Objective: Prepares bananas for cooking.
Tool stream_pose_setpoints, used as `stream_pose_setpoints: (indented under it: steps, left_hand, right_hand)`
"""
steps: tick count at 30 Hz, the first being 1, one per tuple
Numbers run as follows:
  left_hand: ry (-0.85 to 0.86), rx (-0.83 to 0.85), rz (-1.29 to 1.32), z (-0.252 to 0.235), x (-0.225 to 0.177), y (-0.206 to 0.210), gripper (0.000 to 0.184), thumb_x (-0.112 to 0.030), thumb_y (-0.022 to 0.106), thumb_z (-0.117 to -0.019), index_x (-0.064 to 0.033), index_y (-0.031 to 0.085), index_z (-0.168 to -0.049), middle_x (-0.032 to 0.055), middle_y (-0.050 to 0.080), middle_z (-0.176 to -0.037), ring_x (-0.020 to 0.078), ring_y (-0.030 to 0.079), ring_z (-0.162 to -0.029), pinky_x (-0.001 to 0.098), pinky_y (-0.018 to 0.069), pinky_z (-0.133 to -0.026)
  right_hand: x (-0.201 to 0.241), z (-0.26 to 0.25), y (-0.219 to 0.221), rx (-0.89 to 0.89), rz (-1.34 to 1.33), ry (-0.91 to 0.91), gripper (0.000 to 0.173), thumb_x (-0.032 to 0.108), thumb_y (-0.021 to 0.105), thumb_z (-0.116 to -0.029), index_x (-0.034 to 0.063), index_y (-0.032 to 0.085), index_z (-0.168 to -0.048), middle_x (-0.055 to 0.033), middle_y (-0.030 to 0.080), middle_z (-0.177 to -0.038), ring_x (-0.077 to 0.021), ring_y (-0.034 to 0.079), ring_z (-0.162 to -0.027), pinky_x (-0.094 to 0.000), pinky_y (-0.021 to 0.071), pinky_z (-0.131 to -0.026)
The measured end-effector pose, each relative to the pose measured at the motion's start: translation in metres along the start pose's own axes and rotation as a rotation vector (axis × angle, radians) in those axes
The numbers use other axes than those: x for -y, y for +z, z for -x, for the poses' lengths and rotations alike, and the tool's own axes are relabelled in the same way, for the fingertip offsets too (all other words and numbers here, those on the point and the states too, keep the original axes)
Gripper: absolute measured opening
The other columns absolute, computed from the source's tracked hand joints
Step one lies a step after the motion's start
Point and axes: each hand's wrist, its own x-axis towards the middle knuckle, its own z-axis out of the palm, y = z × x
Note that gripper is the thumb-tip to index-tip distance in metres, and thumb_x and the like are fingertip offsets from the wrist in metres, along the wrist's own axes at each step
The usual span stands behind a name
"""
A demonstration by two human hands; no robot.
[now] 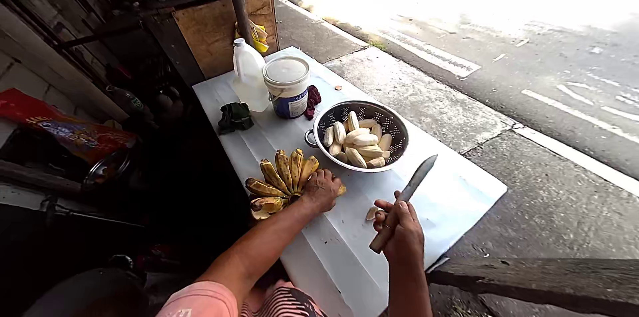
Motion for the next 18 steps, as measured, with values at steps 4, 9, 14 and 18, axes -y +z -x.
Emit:
stream_pose_setpoints:
  steps: [4,9,14,18]
  left_hand:
    - [0.042,-0.377,0.301,0.029,0.007,-0.003,0.054,-0.031,0.067,-0.0879,-0.0045,0.063,-0.134,0.0209,0.067,-0.125,0.0363,0.063,-0.121,0.0499,0.0498,-0.104]
    - [-0.159,-0.769,1.249,0.055,0.047,-0.088,0.049,-0.022,0.070,-0.0930,-0.0028,0.059,-0.137,0.0157,0.070,-0.115,0.0231,0.070,-0.100,0.0442,0.0583,-0.090]
    - [-0.249,-1.007,1.990,0.070,0.107,-0.037,0.034,-0.031,0.048,-0.1043,-0.0131,0.056,-0.131,0.0084,0.064,-0.121,0.0211,0.064,-0.108,0.0439,0.0554,-0.092]
    - [-0.628,-0.740,1.938,0.084,0.108,0.024,0.045,-0.026,0.051,-0.1088,-0.0049,0.043,-0.147,0.0218,0.061,-0.131,0.0315,0.064,-0.114,0.0491,0.0568,-0.093]
  right_hand:
    - [-0.012,0.020,-0.024,-0.004,-0.097,0.044,0.042,0.036,0.022,-0.1136,0.0225,0.029,-0.153,-0.0055,0.069,-0.080,-0.0137,0.065,-0.055,-0.0270,0.0547,-0.045]
    - [-0.021,0.034,-0.002,0.138,0.015,0.076,0.044,0.030,0.026,-0.1131,0.0184,0.032,-0.155,-0.0015,0.056,-0.068,-0.0095,0.055,-0.046,-0.0241,0.0495,-0.040]
    - [-0.010,0.036,0.036,0.341,0.271,-0.051,0.048,0.026,0.030,-0.1109,0.0088,0.031,-0.156,-0.0007,0.054,-0.067,-0.0104,0.053,-0.046,-0.0245,0.0489,-0.040]
    - [-0.016,0.029,0.060,0.494,0.549,-0.056,0.051,0.028,0.038,-0.1099,0.0080,0.036,-0.157,-0.0014,0.054,-0.068,-0.0120,0.050,-0.047,-0.0272,0.0473,-0.042]
